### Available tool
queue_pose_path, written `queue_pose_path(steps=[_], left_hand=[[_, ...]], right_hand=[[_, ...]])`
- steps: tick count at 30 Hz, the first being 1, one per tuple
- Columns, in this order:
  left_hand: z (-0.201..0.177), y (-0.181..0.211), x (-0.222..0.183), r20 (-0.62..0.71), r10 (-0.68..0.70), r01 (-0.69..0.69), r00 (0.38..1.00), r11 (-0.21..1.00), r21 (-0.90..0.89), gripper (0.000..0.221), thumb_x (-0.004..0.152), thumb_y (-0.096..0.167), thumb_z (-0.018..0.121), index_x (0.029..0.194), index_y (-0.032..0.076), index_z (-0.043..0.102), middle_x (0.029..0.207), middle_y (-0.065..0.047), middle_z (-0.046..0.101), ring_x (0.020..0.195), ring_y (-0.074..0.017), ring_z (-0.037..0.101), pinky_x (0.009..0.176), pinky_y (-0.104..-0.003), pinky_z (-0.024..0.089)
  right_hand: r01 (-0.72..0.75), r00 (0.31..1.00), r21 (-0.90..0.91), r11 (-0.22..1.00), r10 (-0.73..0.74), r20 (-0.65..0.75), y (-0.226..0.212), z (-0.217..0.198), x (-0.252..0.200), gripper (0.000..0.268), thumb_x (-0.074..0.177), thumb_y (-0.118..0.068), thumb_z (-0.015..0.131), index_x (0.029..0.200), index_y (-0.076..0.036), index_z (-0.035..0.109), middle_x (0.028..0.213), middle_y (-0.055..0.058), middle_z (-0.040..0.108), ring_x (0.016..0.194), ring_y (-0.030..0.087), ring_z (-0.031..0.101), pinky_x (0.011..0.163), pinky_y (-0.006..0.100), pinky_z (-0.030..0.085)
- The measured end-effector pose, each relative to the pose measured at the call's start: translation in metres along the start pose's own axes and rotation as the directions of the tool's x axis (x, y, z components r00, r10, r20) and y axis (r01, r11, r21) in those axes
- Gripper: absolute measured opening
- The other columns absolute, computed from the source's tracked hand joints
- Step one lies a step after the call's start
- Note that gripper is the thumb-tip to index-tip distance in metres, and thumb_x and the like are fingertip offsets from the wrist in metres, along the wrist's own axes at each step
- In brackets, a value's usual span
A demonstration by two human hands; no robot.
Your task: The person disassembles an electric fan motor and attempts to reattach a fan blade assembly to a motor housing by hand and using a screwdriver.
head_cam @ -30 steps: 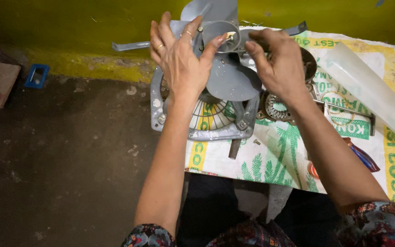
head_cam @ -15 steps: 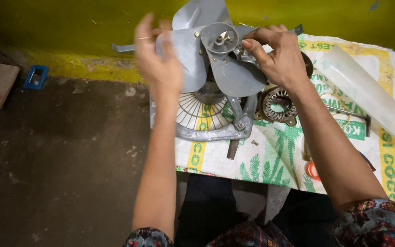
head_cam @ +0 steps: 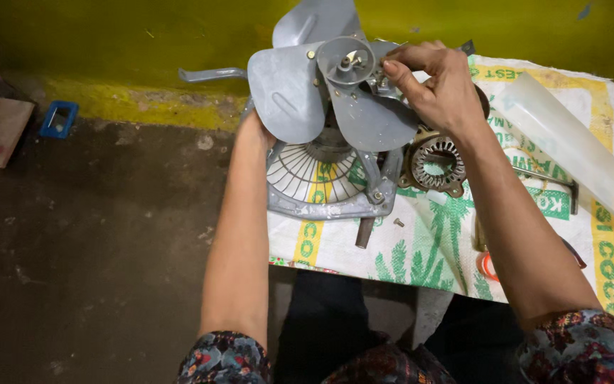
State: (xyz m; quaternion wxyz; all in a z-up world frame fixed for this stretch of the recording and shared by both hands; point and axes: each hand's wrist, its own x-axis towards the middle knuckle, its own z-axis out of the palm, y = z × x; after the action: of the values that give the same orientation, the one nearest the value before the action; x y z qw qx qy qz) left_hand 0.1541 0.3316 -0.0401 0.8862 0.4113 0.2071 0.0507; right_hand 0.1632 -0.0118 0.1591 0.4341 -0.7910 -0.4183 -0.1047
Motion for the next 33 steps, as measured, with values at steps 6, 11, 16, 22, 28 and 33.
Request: queue_pose_path(steps=[6,11,16,22,28,33], left_hand=[[-0.009,-0.014,0.018,0.153,0.053,-0.060,0.987,0.997,0.038,0.048,0.102,0.035,0.050,0.135,0.001,0.059,0.130,-0.013,0.070,0.117,-0.0262,0.068,0.099,-0.042,0.057],[-0.008,-0.028,0.026,0.185,0.071,-0.100,0.980,0.983,0.154,0.042,0.103,0.030,0.052,0.130,-0.001,0.063,0.123,-0.015,0.072,0.113,-0.0272,0.068,0.097,-0.040,0.057],[-0.016,-0.045,0.048,0.128,0.055,-0.069,0.990,0.991,0.110,0.042,0.102,0.029,0.054,0.130,-0.001,0.065,0.126,-0.014,0.071,0.113,-0.0252,0.067,0.097,-0.040,0.053],[-0.023,-0.052,0.055,0.141,0.082,-0.067,0.987,0.992,-0.107,0.043,0.101,0.030,0.053,0.132,0.001,0.063,0.131,-0.014,0.069,0.117,-0.0252,0.066,0.100,-0.040,0.054],[0.003,-0.026,0.017,0.110,0.034,-0.048,0.993,0.991,0.124,0.047,0.100,0.032,0.057,0.134,0.001,0.063,0.129,-0.015,0.070,0.113,-0.0248,0.068,0.095,-0.040,0.056],[0.028,-0.001,-0.018,0.106,-0.016,-0.015,0.994,0.958,0.286,0.047,0.098,0.031,0.059,0.134,0.001,0.063,0.126,-0.016,0.071,0.110,-0.0259,0.068,0.092,-0.042,0.057]], right_hand=[[-0.069,0.997,-0.288,0.955,0.074,0.006,-0.043,-0.004,-0.024,0.030,0.111,-0.026,0.065,0.112,0.001,0.078,0.088,0.019,0.070,0.085,0.031,0.061,0.080,0.044,0.050],[-0.203,0.972,0.198,0.959,0.222,-0.078,-0.069,-0.012,-0.046,0.045,0.115,-0.029,0.049,0.096,0.004,0.071,0.087,0.013,0.073,0.077,0.018,0.069,0.073,0.034,0.057],[0.042,0.950,-0.040,0.998,-0.053,-0.308,-0.032,-0.014,0.002,0.057,0.122,-0.035,0.043,0.099,0.012,0.064,0.093,0.019,0.072,0.089,0.023,0.069,0.082,0.036,0.054],[-0.084,0.983,-0.144,0.986,0.059,-0.176,-0.018,-0.023,0.019,0.064,0.116,-0.049,0.042,0.114,0.008,0.071,0.090,0.021,0.070,0.085,0.027,0.067,0.075,0.040,0.051],[-0.002,0.993,-0.250,0.968,-0.027,-0.114,-0.030,-0.025,-0.009,0.068,0.121,-0.051,0.038,0.111,0.006,0.075,0.090,0.023,0.072,0.082,0.034,0.071,0.075,0.044,0.054],[-0.167,0.937,0.356,0.920,0.260,-0.234,-0.018,-0.058,-0.045,0.064,0.123,-0.046,0.042,0.110,0.013,0.063,0.085,0.027,0.064,0.064,0.032,0.065,0.057,0.039,0.047]])
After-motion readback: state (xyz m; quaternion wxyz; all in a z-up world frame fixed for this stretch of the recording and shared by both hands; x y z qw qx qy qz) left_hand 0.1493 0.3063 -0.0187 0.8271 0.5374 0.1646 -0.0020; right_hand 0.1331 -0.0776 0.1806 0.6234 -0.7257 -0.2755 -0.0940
